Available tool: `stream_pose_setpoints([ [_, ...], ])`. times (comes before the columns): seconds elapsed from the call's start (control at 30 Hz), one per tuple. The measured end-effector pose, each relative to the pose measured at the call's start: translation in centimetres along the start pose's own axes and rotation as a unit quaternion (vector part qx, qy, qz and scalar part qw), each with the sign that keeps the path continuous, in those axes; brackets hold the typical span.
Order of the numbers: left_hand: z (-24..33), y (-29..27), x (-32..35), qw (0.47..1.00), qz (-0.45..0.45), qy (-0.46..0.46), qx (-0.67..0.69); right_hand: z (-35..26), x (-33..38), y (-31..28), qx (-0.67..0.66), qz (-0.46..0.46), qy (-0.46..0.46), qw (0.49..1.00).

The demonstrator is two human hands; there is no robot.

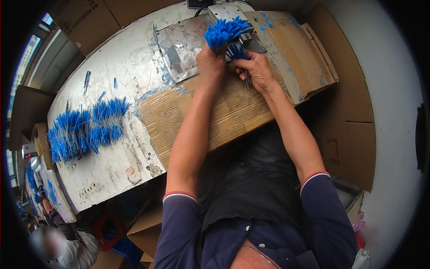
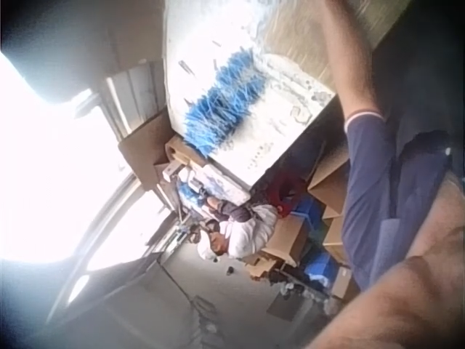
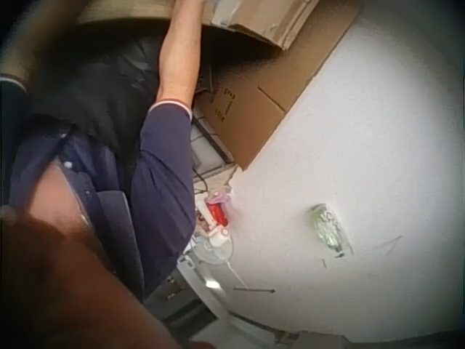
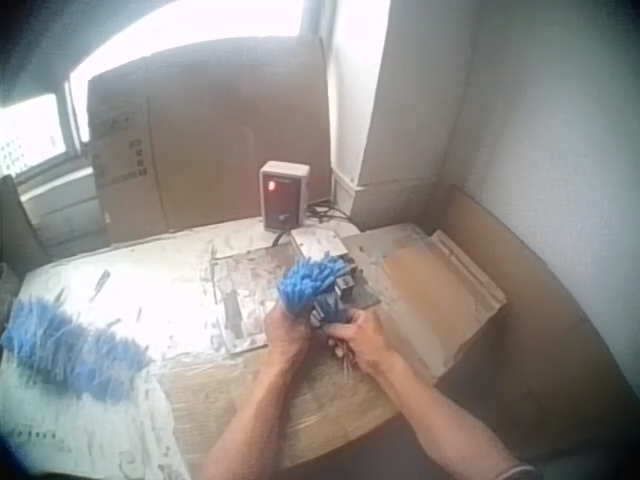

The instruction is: The person is bundling blue plastic bristles into black cylindrical bases using a small manual assembly machine.

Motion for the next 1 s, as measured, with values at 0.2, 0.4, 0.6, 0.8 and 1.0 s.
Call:
stream_pose_setpoints([
  [0.2, 0.6, -0.1, 0.3, 1.0, 0.006, 0.002, 0.005, 0.2, 0.4, -0.9, -0.047, 0.069, -0.007, 0.997],
  [0.4, 1.0, -0.2, 0.4, 0.998, 0.032, 0.05, -0.016, -0.3, 0.7, 0.2, -0.043, 0.029, -0.04, 0.998],
  [0.6, 1.1, -0.4, 0.5, 0.997, 0.052, 0.048, -0.013, -0.4, 0.6, -1.6, -0.024, 0.095, -0.062, 0.993],
  [0.8, 0.2, -1.3, 0.1, 0.996, 0.083, 0.008, -0.004, -1.5, -1.2, -4.1, 0.07, 0.189, -0.096, 0.975],
  [1.0, 0.2, -1.2, 0.1, 0.997, 0.08, 0.008, -0.01, -1.6, -2.4, -4.2, 0.134, 0.218, -0.113, 0.96],
])
Point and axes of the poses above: each hand's wrist, its own x-axis away from the middle knuckle, its own y-axis out of the palm, z = x × y, the point moved 9 cm from there along -x, towards the middle knuckle, and after that the axes turned 15 degrees about -y, right-handed, at the moved point
